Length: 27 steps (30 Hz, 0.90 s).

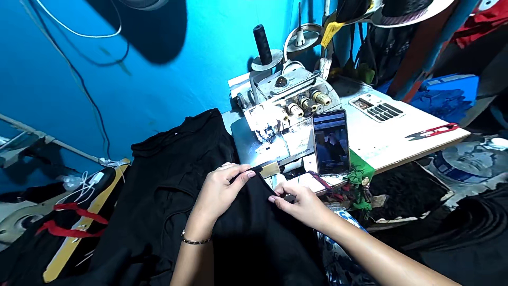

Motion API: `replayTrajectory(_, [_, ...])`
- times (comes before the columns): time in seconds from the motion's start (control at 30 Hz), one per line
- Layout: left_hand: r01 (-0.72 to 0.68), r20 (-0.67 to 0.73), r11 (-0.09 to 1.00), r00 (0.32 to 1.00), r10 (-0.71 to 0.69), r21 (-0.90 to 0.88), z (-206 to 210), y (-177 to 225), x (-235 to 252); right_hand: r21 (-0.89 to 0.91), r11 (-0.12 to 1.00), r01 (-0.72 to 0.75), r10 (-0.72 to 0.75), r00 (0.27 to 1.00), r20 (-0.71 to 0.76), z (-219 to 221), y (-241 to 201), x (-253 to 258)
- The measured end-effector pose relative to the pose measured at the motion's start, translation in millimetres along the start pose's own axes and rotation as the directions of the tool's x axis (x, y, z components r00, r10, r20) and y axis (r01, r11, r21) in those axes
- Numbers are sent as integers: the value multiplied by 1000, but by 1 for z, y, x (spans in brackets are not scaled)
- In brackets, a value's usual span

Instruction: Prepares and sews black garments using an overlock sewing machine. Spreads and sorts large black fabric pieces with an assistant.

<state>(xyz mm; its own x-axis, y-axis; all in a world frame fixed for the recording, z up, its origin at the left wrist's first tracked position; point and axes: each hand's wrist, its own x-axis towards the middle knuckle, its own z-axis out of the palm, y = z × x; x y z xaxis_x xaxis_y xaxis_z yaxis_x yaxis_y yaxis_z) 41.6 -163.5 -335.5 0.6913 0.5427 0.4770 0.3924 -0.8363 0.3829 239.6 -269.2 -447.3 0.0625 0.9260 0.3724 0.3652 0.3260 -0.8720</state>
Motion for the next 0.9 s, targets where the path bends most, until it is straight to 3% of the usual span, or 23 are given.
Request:
replayTrajectory(0.13, [-50, -36, 999, 998, 50, -1, -8, -5, -2, 163, 976, -146, 107, 968, 226, -15, -9, 1])
replayTrajectory(0.2, [-69, -54, 997, 996, 67, -21, -11, -6, -3, 200, 965, -169, 117, 961, 250, -19, -10, 2])
replayTrajectory(0.3, [-70, -96, 997, 993, 67, -29, -16, -7, -5, 230, 961, -156, 129, 983, 129, -22, -15, 2])
replayTrajectory(0.4, [-34, -164, 999, 986, 31, -12, -20, -6, -6, 203, 978, -54, 55, 998, 2, -31, -33, 1])
replayTrajectory(0.53, [6, -223, 1000, 975, -12, -25, -23, -2, -6, 14, 998, 60, -58, 992, -114, -34, -49, 3])
replayTrajectory(0.7, [-5, -253, 999, 968, -6, -43, -19, 1, -8, -24, 1000, -13, 9, 992, -126, -36, -57, 2])
replayTrajectory(0.83, [-14, -293, 998, 956, -4, -59, -12, 2, -13, 62, 988, -138, 144, 985, -93, -36, -63, 3])
replayTrajectory(0.9, [-17, -326, 995, 945, -17, -99, -7, 4, -17, 31, 995, -99, 100, 994, -47, -33, -62, 1])
